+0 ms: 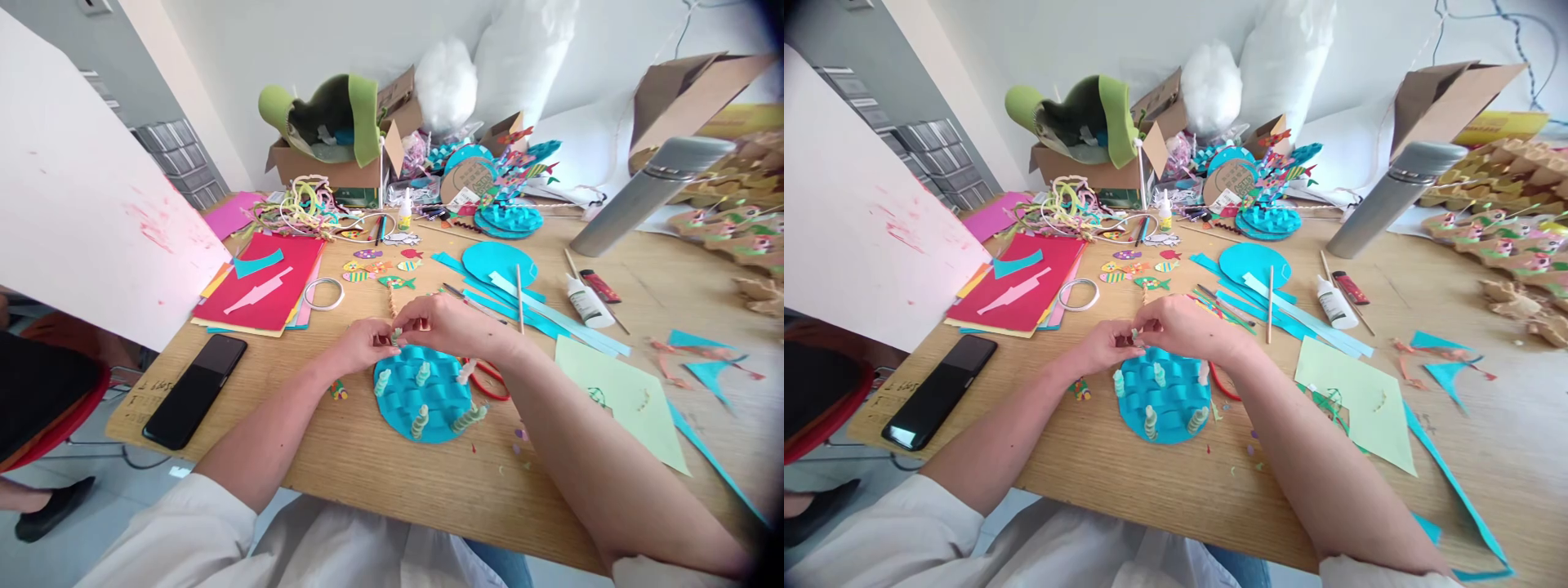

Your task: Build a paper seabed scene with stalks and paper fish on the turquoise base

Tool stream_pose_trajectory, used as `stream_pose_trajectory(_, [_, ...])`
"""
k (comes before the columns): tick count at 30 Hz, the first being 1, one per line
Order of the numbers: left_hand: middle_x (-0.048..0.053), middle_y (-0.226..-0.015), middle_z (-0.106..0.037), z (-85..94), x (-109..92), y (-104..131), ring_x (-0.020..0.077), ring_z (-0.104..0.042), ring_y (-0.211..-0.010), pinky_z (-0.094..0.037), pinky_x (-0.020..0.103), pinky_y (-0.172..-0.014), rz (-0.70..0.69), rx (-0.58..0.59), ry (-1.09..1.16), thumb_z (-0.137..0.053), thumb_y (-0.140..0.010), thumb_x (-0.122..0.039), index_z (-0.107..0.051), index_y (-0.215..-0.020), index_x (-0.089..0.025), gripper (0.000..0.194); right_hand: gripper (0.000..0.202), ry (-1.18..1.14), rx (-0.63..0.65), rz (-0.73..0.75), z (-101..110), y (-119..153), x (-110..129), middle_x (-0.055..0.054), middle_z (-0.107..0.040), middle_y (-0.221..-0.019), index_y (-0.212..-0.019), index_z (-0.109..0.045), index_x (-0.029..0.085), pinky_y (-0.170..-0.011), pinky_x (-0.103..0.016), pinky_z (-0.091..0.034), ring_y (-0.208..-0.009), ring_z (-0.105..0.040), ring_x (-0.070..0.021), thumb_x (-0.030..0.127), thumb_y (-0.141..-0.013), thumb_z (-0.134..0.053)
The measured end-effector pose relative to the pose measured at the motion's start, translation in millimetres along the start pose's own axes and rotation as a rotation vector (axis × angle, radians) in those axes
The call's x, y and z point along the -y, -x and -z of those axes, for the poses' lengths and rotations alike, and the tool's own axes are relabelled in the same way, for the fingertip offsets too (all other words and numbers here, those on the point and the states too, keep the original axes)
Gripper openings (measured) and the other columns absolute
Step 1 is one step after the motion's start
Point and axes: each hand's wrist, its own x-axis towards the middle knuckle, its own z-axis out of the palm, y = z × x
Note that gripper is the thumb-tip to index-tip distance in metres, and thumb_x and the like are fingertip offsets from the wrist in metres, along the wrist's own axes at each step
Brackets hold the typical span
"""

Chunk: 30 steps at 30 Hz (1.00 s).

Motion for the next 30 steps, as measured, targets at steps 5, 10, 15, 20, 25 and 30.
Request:
stream_pose_trajectory(5, [-0.002,-0.064,-0.056,0.1,6,-2,0.0114,-0.049,-0.061,-0.038,0.022,-0.059,-0.018,0.006,-0.02,-0.068,-0.072,-0.028,-0.063,-0.071,-0.014,0.015,0.015,0.032,-0.006,0.053,-4,-1,2,-0.005,-0.072,-0.083,-0.084,-0.074,0.017,-0.063,-0.024,-0.039,-0.072,-0.061,-0.0135,0.02,-0.082,-0.059])
stream_pose_trajectory(10, [-0.002,-0.063,-0.055,1.2,6,-2,0.0119,-0.048,-0.064,-0.038,0.022,-0.06,-0.029,-0.008,-0.05,-0.069,-0.072,-0.03,-0.06,-0.065,-0.015,0.018,0.017,0.03,0.022,0.024,-5,-1,8,-0.004,-0.07,-0.073,-0.079,-0.073,0.015,-0.057,-0.024,-0.034,-0.062,-0.055,-0.0111,0.021,-0.083,-0.057])
stream_pose_trajectory(15, [-0.003,-0.063,-0.054,1.2,3,0,0.0112,-0.047,-0.064,-0.036,0.021,-0.058,-0.045,-0.012,-0.055,-0.069,-0.073,-0.035,-0.062,-0.066,-0.014,0.023,0.018,-0.046,0.079,0.024,-6,-3,10,-0.003,-0.071,-0.075,-0.079,-0.074,0.015,-0.058,-0.023,-0.036,-0.061,-0.055,-0.0104,0.021,-0.082,-0.057])
stream_pose_trajectory(20, [-0.003,-0.065,-0.053,0.2,2,0,0.0108,-0.047,-0.063,-0.035,0.021,-0.056,-0.052,-0.022,-0.038,-0.066,-0.076,-0.04,-0.063,-0.071,-0.013,0.027,0.019,-0.118,0.007,-0.001,-5,-1,10,-0.003,-0.071,-0.078,-0.093,-0.075,0.018,-0.059,-0.022,-0.04,-0.065,-0.058,-0.0114,0.024,-0.08,-0.062])
stream_pose_trajectory(25, [-0.003,-0.065,-0.054,1.0,2,0,0.0116,-0.049,-0.064,-0.037,0.021,-0.059,-0.049,-0.014,-0.033,-0.066,-0.074,-0.036,-0.062,-0.07,-0.014,0.023,0.019,-0.071,-0.006,-0.004,-5,-1,14,-0.004,-0.07,-0.076,-0.09,-0.074,0.016,-0.059,-0.022,-0.038,-0.064,-0.057,-0.0112,0.026,-0.081,-0.061])
stream_pose_trajectory(30, [-0.004,-0.06,-0.052,1.8,0,0,0.0112,-0.048,-0.063,-0.036,0.021,-0.058,-0.052,0.007,-0.024,-0.067,-0.072,-0.031,-0.061,-0.063,-0.014,0.02,0.02,0.003,0.027,-0.036,-3,-1,20,-0.001,-0.064,-0.064,-0.076,-0.073,0.014,-0.056,-0.022,-0.032,-0.056,-0.048,-0.0084,0.026,-0.083,-0.058])
